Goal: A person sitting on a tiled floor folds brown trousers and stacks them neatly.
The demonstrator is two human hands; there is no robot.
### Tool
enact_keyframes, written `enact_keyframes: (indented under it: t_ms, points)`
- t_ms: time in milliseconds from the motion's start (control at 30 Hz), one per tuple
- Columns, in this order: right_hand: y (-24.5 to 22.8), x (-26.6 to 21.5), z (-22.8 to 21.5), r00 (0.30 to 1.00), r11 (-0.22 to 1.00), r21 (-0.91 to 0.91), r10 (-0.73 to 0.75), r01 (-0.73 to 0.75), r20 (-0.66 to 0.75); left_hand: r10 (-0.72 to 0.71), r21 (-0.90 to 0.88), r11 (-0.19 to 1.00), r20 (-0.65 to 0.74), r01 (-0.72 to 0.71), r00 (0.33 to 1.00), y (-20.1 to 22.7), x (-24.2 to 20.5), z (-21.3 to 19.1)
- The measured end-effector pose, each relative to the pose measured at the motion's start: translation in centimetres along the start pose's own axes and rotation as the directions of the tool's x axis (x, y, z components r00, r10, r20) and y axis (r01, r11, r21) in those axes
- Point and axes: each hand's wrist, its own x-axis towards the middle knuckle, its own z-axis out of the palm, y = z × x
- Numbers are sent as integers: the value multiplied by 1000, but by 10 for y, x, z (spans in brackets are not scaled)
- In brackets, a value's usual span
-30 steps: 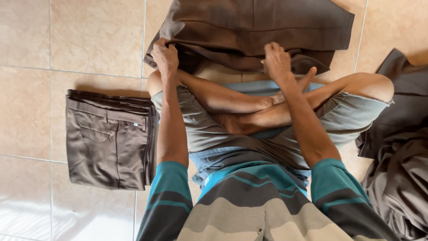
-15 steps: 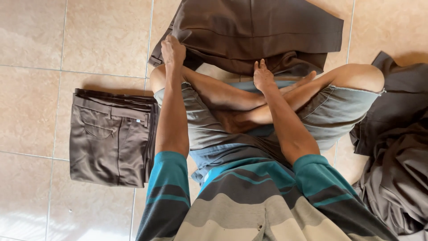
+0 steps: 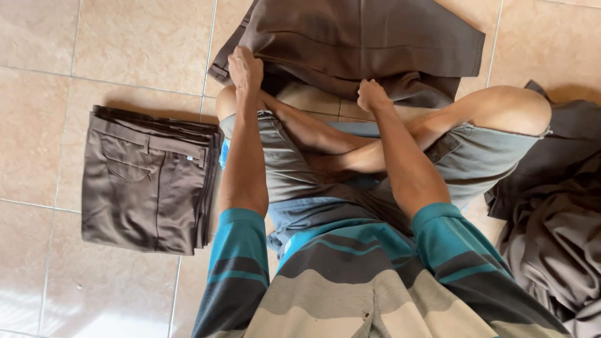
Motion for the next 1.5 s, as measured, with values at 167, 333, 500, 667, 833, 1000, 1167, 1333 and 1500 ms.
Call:
enact_keyframes:
  t_ms: [167,333,500,667,833,1000,1167,1333,1500]
  points:
    - [-4,-17,-16,996,1000,-25,-3,1,-88,203,-16,977,-245,-214,948,-24,-6,19]
    - [-3,-18,-5,998,998,-63,6,-10,-66,233,-9,969,-286,-245,930,-26,25,44]
    - [-16,-38,-22,998,999,39,24,-22,-53,173,-79,975,-311,-207,934,-6,21,26]
    - [-23,-46,-34,961,996,-61,-72,57,-266,48,-168,981,-279,-98,959,-33,9,29]
    - [-39,-41,-64,978,995,-79,39,-56,-206,88,-147,978,-340,-146,936,-36,12,36]
    - [-9,-18,-63,977,994,-97,-73,55,-199,55,-134,986,-295,-98,954,-32,18,47]
    - [-13,2,-66,986,991,-134,-1,-22,-169,76,-87,990,-314,-108,946,-40,24,61]
    - [-18,-3,-69,979,999,-20,36,-41,-203,59,-123,987,-302,-100,952,-44,24,61]
    - [-6,-2,-59,976,999,15,37,-34,-215,67,-104,990,-268,-98,961,-46,30,69]
